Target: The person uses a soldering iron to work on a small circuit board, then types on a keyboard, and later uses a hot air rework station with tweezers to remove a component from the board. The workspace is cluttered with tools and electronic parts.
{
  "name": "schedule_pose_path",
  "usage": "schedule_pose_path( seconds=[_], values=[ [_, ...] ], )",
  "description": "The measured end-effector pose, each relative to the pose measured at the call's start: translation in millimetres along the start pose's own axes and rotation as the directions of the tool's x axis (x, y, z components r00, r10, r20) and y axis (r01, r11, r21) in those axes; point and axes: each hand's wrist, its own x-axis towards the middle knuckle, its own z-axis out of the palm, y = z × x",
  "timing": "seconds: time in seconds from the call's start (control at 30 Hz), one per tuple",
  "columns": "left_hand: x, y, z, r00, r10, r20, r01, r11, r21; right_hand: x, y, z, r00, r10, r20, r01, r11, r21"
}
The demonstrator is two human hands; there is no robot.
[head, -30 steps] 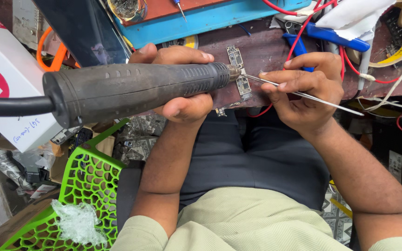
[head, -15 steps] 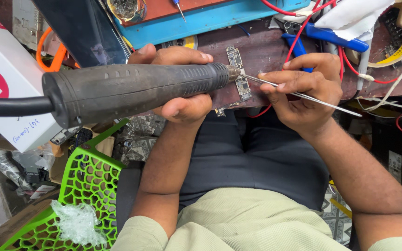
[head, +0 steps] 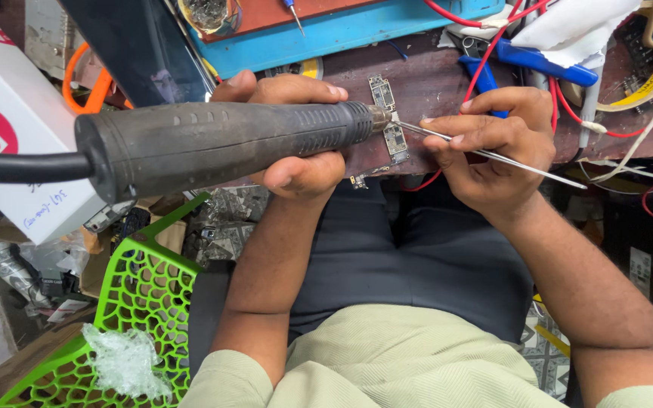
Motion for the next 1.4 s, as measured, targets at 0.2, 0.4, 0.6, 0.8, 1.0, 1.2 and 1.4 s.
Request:
schedule_pose_path(
  seconds=[0.2, 0.4, 0.6, 0.8, 1.0, 1.2, 1.4],
  values=[
    [13.8, 18.4, -8.1, 0.999, -0.011, 0.039, 0.014, 0.996, -0.083, 6.7, -5.5, -1.8, 1.000, -0.009, -0.018, 0.009, 1.000, 0.016],
    [43.0, 50.7, -24.8, 0.981, 0.109, 0.158, 0.014, 0.780, -0.625, 9.3, -8.9, -5.2, 0.999, -0.019, -0.051, 0.021, 0.999, 0.041],
    [97.8, 105.8, -31.8, 0.859, 0.111, 0.500, 0.094, 0.926, -0.367, 14.1, -13.6, -8.0, 0.993, -0.010, -0.116, 0.018, 0.997, 0.074],
    [134.8, 162.6, -15.7, 0.731, 0.248, 0.636, -0.043, 0.947, -0.320, 9.8, -13.4, -16.6, 0.986, 0.066, -0.153, -0.056, 0.996, 0.073],
    [129.9, 159.2, 10.3, 0.692, 0.369, 0.621, -0.160, 0.917, -0.366, 8.8, -19.6, -25.0, 0.979, 0.024, -0.202, -0.005, 0.995, 0.096],
    [159.7, 223.4, 16.9, 0.475, 0.649, 0.595, -0.632, 0.721, -0.283, 23.0, -33.7, -42.7, 0.983, 0.046, -0.179, -0.023, 0.991, 0.133],
    [159.8, 266.5, 57.9, 0.153, 0.925, 0.347, -0.938, 0.246, -0.243, 39.7, -59.6, -56.2, 0.962, -0.106, -0.251, 0.099, 0.994, -0.040]
  ],
)
